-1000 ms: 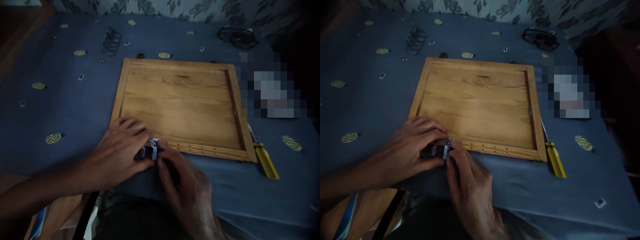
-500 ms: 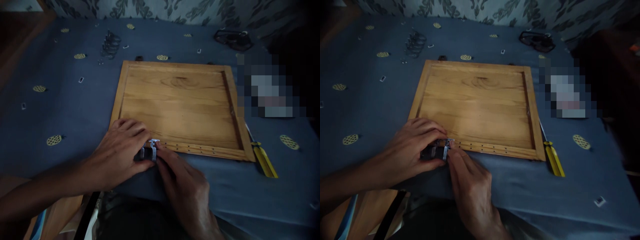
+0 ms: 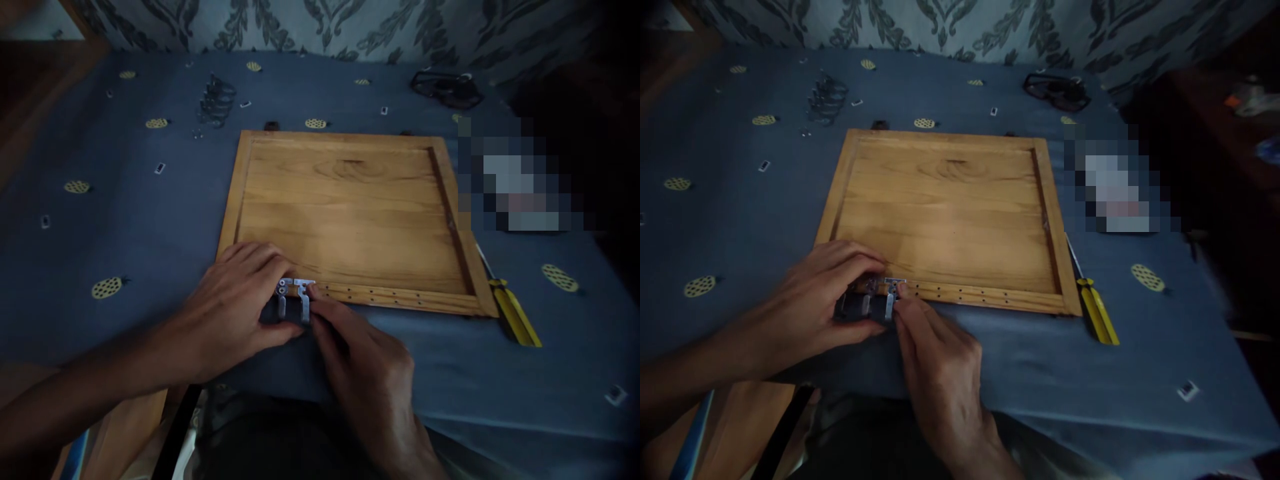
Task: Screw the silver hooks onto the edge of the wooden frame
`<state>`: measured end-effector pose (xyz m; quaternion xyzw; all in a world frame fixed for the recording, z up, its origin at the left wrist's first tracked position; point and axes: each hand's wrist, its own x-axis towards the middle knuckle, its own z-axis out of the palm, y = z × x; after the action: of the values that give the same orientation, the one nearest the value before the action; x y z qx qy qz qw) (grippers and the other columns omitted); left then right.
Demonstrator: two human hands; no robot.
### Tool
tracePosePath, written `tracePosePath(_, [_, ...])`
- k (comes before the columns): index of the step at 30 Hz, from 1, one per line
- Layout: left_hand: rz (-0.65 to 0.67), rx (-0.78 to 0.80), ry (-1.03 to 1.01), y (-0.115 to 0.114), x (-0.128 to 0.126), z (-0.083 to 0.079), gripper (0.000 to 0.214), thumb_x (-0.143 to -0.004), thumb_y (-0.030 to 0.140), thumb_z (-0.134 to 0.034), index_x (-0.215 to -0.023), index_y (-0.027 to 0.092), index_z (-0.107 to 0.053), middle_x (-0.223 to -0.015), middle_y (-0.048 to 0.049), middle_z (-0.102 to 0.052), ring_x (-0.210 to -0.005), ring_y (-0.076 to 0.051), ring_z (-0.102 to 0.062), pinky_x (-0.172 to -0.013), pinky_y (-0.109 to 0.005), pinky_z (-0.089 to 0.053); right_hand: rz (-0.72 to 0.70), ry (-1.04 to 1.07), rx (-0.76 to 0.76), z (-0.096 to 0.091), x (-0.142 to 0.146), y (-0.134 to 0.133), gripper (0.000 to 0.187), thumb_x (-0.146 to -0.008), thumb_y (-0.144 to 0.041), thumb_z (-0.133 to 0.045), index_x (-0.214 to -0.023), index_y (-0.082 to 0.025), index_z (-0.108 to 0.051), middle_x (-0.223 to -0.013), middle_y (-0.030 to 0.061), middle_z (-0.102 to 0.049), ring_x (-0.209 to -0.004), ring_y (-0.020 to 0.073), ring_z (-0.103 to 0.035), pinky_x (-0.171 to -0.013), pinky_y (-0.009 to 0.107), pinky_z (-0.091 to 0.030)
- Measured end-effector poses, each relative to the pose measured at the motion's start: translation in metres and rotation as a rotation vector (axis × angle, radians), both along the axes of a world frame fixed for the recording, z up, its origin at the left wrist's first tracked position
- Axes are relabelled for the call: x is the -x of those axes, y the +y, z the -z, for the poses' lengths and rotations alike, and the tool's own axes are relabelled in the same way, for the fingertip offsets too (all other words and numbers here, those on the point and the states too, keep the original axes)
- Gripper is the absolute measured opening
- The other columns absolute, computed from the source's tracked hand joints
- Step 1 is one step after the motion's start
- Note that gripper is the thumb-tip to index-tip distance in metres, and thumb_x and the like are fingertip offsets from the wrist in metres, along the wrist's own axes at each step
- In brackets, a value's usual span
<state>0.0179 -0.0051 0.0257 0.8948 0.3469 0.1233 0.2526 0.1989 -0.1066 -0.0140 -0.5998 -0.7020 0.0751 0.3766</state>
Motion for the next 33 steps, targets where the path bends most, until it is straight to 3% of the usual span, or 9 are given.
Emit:
tracePosePath(8, [0.017,-0.033,0.020,-0.0022,-0.0025,0.0001,0.024,-0.090,0.028,-0.079,-0.110,0.021,-0.068,-0.119,-0.0060,-0.073,-0.115,-0.031,-0.066,-0.098,-0.051,-0.053,0.008,0.025,-0.004,0.0014,0.0010,0.0009,0.026,-0.110,-0.016,-0.052,-0.108,-0.015,-0.078,-0.104,0.0068,-0.085,-0.085,0.0158,-0.084,-0.075,0.020,-0.068])
tracePosePath(14, [0.036,-0.026,0.056,-0.0028,-0.0035,-0.0014,0.024,-0.093,0.030,-0.078,-0.113,0.023,-0.068,-0.123,-0.0061,-0.073,-0.117,-0.031,-0.065,-0.100,-0.052,-0.052,-0.011,0.018,0.015,-0.0010,0.0000,0.0003,0.023,-0.108,-0.010,-0.053,-0.112,-0.015,-0.076,-0.110,0.0080,-0.084,-0.096,0.0173,-0.084,-0.086,0.022,-0.070])
tracePosePath(23, [0.044,-0.013,0.035,-0.0005,-0.0047,-0.0031,0.029,-0.090,0.029,-0.084,-0.114,0.020,-0.070,-0.119,-0.0059,-0.074,-0.116,-0.032,-0.067,-0.099,-0.052,-0.049,-0.013,0.038,0.025,-0.0029,0.0009,0.0011,0.021,-0.107,-0.011,-0.055,-0.110,-0.017,-0.074,-0.109,0.0072,-0.084,-0.092,0.0170,-0.084,-0.079,0.019,-0.068])
tracePosePath(33, [0.052,-0.033,0.016,0.0019,-0.0049,-0.0032,0.029,-0.089,0.029,-0.085,-0.112,0.019,-0.071,-0.117,-0.0042,-0.075,-0.113,-0.029,-0.069,-0.099,-0.050,-0.048,-0.026,0.091,0.047,-0.0013,0.0011,0.0000,0.022,-0.107,-0.010,-0.055,-0.115,-0.017,-0.074,-0.118,0.0071,-0.083,-0.103,0.0164,-0.083,-0.088,0.019,-0.068])
